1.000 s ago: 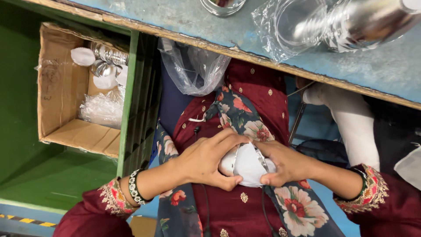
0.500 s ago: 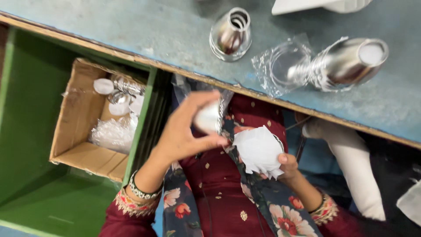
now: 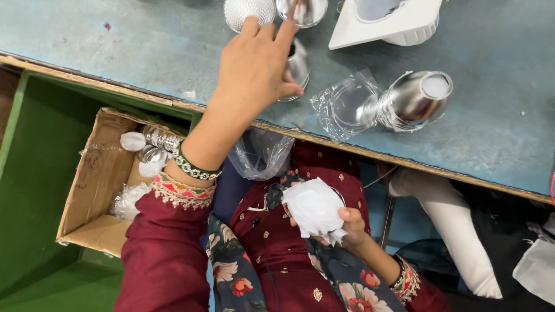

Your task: The person assembles small light fixture components by hand. They pick up a textured glass diffuser and a metal housing, fit them together, and place the assembled unit on the table. The person repeats this process with several more components, handling them one at a time.

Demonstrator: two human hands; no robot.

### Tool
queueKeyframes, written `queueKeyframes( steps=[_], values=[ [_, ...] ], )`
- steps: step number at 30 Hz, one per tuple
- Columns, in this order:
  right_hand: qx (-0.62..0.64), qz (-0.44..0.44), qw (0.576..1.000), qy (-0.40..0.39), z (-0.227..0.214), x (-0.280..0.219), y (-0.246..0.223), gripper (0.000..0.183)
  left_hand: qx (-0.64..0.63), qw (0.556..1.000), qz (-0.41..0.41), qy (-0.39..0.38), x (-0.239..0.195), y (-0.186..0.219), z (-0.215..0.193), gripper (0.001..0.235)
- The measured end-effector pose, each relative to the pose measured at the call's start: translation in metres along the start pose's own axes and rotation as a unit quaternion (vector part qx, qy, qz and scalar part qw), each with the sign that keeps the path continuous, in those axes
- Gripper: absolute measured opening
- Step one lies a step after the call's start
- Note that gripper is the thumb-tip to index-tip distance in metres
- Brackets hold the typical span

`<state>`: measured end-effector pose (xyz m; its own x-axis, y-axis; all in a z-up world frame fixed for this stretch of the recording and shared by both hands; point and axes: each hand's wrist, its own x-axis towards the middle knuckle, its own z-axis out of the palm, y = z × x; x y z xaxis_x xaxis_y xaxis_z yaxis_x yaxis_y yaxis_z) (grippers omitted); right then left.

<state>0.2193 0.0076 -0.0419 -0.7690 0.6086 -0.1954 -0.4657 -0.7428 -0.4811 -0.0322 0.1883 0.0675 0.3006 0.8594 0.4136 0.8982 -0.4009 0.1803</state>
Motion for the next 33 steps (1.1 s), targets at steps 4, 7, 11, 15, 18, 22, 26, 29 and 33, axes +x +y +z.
queueKeyframes(
  steps=[4,7,11,15,18,22,26,29,33],
  values=[
    [0.011,-0.025,1.0,0.009,-0.005,0.002,0.002,0.105,-0.013,0.999,-0.006,-0.031,-0.009,-0.005,-0.004,0.084],
    [0.018,-0.05,0.999,0.006,-0.014,0.004,-0.002,0.102,-0.004,0.997,0.029,0.068,-0.027,0.008,-0.027,0.099],
    [0.059,-0.074,0.995,0.043,-0.03,0.009,0.0,0.096,-0.218,0.975,0.021,0.027,-0.077,0.052,-0.056,0.082],
    [0.017,-0.077,0.99,0.118,-0.047,0.01,0.01,0.09,-0.393,0.91,0.001,-0.131,-0.105,0.077,-0.036,0.08],
    [0.059,-0.077,0.994,0.05,-0.052,0.015,0.014,0.084,-0.47,0.873,-0.036,-0.126,-0.123,0.082,-0.017,0.048],
    [0.042,-0.097,0.994,-0.019,-0.037,0.021,0.005,0.092,-0.638,0.763,-0.1,-0.024,-0.142,0.08,0.019,0.014],
    [0.025,-0.099,0.994,-0.034,-0.016,0.026,-0.007,0.103,-0.698,0.649,-0.273,0.131,-0.15,0.066,0.044,0.01],
    [0.026,-0.095,0.995,-0.033,-0.013,0.025,-0.01,0.111,-0.624,0.74,-0.214,0.128,-0.154,0.048,0.029,0.017],
    [0.051,-0.069,0.995,0.041,-0.035,0.018,0.003,0.111,-0.409,0.904,-0.124,-0.034,-0.151,0.069,0.009,0.053]
  ],
)
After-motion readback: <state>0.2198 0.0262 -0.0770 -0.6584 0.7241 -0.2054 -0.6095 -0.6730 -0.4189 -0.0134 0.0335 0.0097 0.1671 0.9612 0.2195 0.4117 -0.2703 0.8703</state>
